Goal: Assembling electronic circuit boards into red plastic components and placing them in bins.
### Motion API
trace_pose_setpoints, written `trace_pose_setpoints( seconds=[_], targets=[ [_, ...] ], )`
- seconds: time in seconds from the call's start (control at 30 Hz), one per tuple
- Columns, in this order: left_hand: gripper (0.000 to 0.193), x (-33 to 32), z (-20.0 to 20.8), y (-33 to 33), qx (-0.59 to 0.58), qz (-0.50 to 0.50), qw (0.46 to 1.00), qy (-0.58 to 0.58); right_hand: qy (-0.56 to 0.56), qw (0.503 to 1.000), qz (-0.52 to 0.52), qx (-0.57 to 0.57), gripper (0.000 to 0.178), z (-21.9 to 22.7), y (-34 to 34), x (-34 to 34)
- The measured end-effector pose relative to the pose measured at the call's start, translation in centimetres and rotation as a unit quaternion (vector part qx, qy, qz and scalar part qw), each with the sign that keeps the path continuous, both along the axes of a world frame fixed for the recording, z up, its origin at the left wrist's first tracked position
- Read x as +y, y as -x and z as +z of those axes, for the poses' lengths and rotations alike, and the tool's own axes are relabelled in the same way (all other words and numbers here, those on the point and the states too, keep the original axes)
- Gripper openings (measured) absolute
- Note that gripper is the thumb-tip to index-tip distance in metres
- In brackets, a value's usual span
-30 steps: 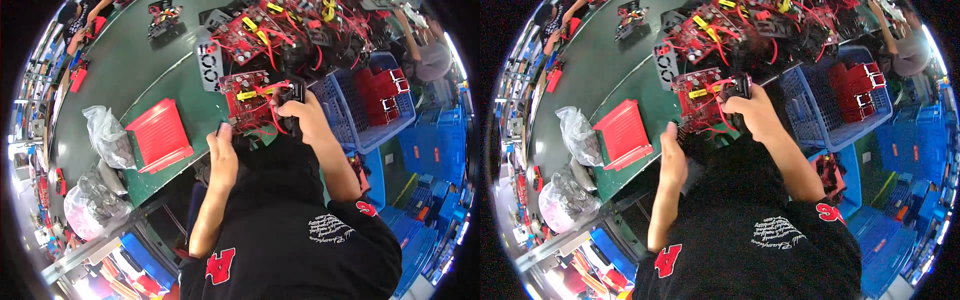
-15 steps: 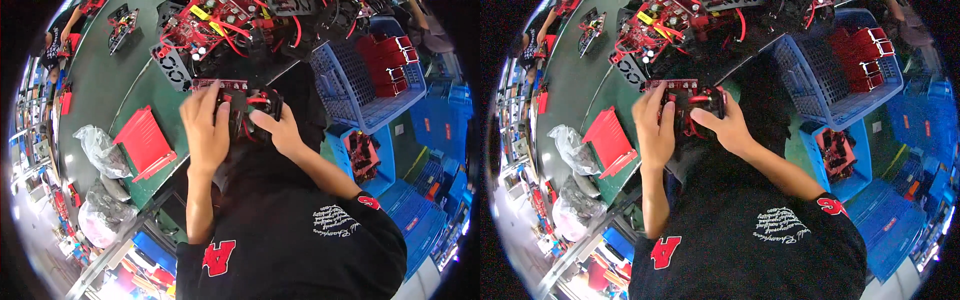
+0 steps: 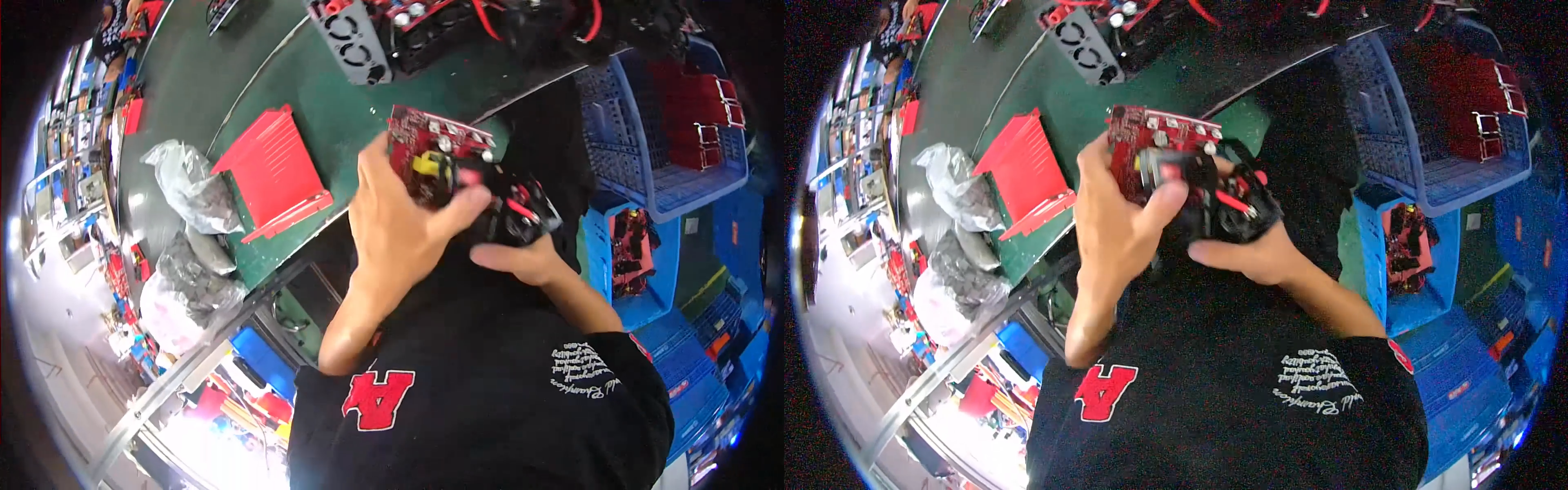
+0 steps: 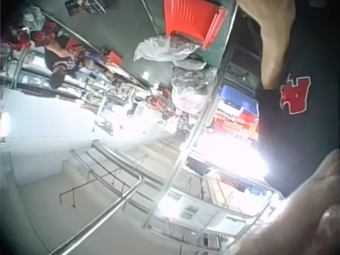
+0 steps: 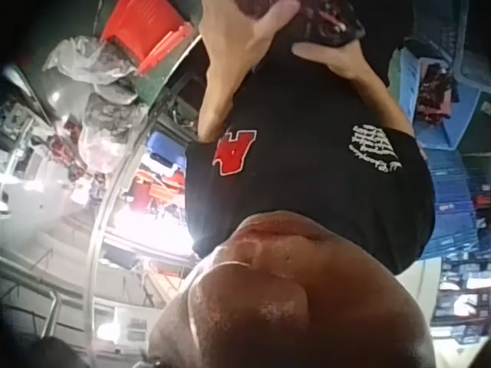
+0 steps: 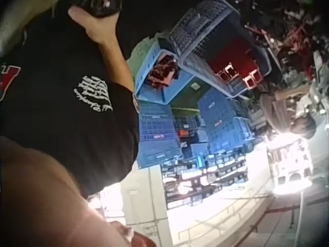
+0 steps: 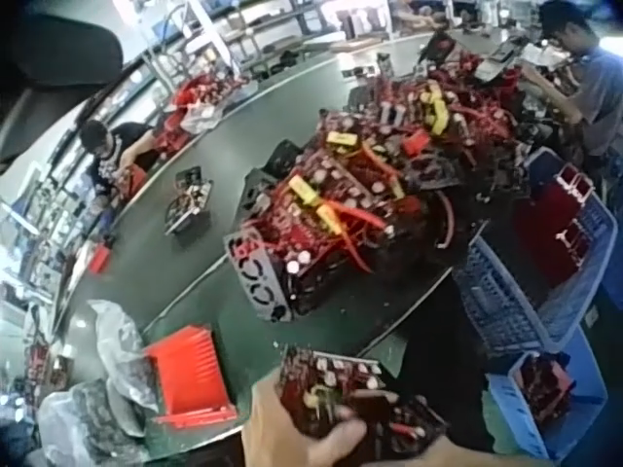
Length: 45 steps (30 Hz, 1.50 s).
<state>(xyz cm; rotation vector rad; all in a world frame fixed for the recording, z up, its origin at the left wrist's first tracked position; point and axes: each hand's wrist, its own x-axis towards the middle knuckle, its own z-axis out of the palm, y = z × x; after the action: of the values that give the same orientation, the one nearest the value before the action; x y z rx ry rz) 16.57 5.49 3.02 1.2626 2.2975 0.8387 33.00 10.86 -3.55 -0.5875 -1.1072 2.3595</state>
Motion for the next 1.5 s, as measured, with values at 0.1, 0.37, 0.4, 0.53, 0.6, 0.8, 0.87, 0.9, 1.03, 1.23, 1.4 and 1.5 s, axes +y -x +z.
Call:
trace_pose_setpoints(
  seconds=[0.1, 0.37, 0.4, 0.53, 0.6, 0.8, 0.87, 0.9, 1.03, 1.23, 1.4, 1.5],
  targets=[
    [0.040, -3.4, 0.7, 4.6, -0.158, -0.027, 0.986, -0.054, -0.001, 0.999, 0.038, -0.001, 0.087, -1.1, -0.8, -0.2],
    [0.035, -9.3, -3.9, 15.9, 0.096, 0.028, 0.995, -0.024, -0.011, 1.000, 0.005, 0.027, 0.083, -1.9, 3.5, -2.3],
    [0.037, -9.5, -3.9, 16.2, 0.057, 0.007, 0.998, -0.027, -0.036, 0.998, 0.028, 0.052, 0.081, -1.7, 3.9, -2.1],
    [0.041, -9.1, -4.1, 16.8, 0.031, -0.020, 0.999, -0.028, -0.139, 0.990, -0.004, 0.036, 0.080, -2.5, 6.0, -2.7],
    [0.040, -9.0, -3.9, 16.8, 0.031, -0.020, 0.999, -0.024, -0.167, 0.986, 0.006, 0.025, 0.080, -2.6, 6.5, -2.8],
    [0.041, -9.3, -4.4, 16.9, 0.041, -0.025, 0.998, -0.028, -0.156, 0.987, -0.008, 0.047, 0.072, -3.1, 7.3, -2.8],
    [0.042, -9.4, -4.4, 16.9, 0.047, -0.024, 0.998, -0.025, -0.140, 0.989, -0.004, 0.046, 0.072, -3.5, 7.3, -2.9],
    [0.042, -9.4, -4.3, 16.8, 0.046, -0.024, 0.998, -0.029, -0.124, 0.991, -0.004, 0.046, 0.072, -3.5, 7.2, -3.0],
    [0.043, -9.3, -4.5, 16.9, 0.039, -0.024, 0.998, -0.043, -0.102, 0.994, 0.025, 0.035, 0.072, -2.9, 7.3, -2.9],
    [0.043, -9.4, -4.6, 17.2, 0.037, -0.031, 0.998, -0.041, -0.147, 0.988, 0.012, 0.052, 0.070, -3.6, 7.8, -2.5],
    [0.044, -9.1, -3.8, 17.0, 0.049, -0.050, 0.997, -0.023, -0.173, 0.984, 0.037, 0.034, 0.070, -2.8, 7.8, -1.6],
    [0.044, -8.7, -3.3, 16.8, 0.058, -0.064, 0.996, 0.011, -0.135, 0.989, 0.037, 0.050, 0.071, -2.5, 7.9, -2.0]
  ],
)
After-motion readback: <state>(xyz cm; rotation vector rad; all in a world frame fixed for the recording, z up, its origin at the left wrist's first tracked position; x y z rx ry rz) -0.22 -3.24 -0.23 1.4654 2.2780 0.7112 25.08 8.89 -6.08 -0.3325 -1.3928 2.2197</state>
